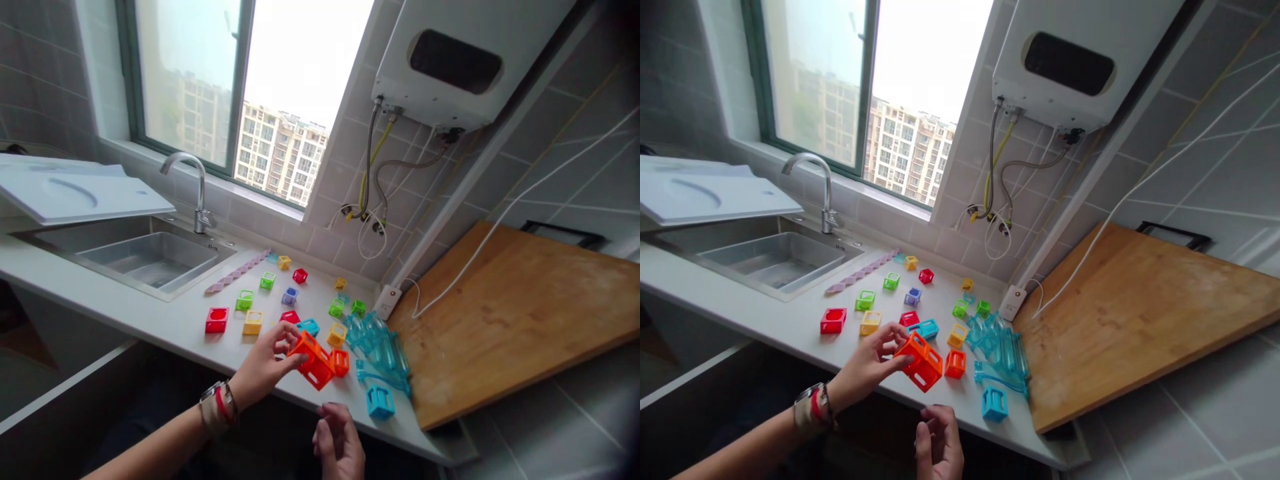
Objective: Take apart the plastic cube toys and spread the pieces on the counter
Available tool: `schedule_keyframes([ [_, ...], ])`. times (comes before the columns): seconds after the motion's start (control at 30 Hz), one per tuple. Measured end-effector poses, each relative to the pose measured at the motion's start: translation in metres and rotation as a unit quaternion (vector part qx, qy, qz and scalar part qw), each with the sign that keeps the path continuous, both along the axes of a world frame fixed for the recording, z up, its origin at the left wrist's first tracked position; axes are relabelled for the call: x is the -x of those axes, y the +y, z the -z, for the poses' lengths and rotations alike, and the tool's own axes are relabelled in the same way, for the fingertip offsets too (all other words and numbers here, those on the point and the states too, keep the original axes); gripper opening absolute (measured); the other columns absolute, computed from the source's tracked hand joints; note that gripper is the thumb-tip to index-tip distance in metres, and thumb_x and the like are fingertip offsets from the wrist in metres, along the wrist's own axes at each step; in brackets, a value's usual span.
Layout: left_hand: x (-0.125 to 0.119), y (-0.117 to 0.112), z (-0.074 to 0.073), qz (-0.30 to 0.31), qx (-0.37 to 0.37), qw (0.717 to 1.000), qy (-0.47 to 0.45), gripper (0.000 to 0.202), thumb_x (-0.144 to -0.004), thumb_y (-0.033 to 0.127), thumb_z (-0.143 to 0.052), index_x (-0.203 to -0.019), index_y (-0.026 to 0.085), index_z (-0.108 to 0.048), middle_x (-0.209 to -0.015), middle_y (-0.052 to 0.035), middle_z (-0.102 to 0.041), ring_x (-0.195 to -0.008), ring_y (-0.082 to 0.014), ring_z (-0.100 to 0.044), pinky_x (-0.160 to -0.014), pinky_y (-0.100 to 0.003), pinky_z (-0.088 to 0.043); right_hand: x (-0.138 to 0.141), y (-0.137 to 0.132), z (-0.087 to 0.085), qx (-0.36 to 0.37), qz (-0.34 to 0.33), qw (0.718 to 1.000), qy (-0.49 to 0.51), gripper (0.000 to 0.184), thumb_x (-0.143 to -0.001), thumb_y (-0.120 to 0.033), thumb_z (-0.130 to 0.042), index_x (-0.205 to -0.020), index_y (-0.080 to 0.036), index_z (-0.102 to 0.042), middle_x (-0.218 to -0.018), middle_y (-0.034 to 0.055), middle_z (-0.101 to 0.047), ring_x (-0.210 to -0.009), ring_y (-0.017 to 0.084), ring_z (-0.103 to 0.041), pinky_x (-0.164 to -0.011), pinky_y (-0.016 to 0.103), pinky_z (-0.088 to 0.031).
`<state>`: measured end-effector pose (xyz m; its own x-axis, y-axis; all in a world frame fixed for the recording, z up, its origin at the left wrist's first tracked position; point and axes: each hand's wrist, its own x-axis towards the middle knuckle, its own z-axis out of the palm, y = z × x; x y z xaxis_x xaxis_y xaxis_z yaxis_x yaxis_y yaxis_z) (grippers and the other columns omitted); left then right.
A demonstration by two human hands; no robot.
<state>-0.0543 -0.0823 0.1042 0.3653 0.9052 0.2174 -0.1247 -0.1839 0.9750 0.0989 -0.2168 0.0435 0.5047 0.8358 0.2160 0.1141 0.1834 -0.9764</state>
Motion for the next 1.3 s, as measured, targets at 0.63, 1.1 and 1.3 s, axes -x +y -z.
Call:
schedule_keyframes([
  [0.63, 0.045, -0.057, 0.020, 0.119, 0.028, 0.990, 0.069, 0.018, -0.088, 0.039, -0.070, -0.080, 0.023, -0.076, -0.087, -0.0051, -0.067, -0.079, -0.0188, -0.062, -0.077, -0.028, -0.048, -0.056, 0.110, -0.071, 0.006, 0.002, 0.999, -0.031, 0.043, -0.077, -0.046, -0.081, -0.100, -0.017, -0.060, -0.074, 0.0012, -0.069, -0.059, 0.014, -0.064, -0.052, 0.024, -0.053],
  [1.1, 0.079, -0.046, 0.042, 0.057, -0.183, 0.939, 0.284, 0.013, -0.095, 0.016, -0.054, -0.091, 0.026, -0.063, -0.092, -0.0019, -0.067, -0.077, -0.0142, -0.064, -0.066, -0.021, -0.046, -0.089, 0.348, -0.041, 0.163, -0.081, 0.816, -0.548, 0.013, -0.077, -0.012, -0.064, -0.087, -0.016, -0.071, -0.087, 0.0090, -0.077, -0.081, 0.019, -0.068, -0.077, 0.028, -0.047],
  [1.3, 0.101, 0.018, 0.012, -0.012, -0.255, 0.900, 0.355, 0.017, -0.101, 0.026, -0.050, -0.099, 0.023, -0.066, -0.098, -0.0037, -0.066, -0.079, -0.0137, -0.063, -0.070, -0.022, -0.045, -0.077, 0.323, -0.042, 0.155, -0.075, 0.801, -0.573, 0.018, -0.089, -0.028, -0.060, -0.100, -0.018, -0.070, -0.106, 0.0113, -0.072, -0.095, 0.024, -0.066, -0.083, 0.031, -0.046],
])
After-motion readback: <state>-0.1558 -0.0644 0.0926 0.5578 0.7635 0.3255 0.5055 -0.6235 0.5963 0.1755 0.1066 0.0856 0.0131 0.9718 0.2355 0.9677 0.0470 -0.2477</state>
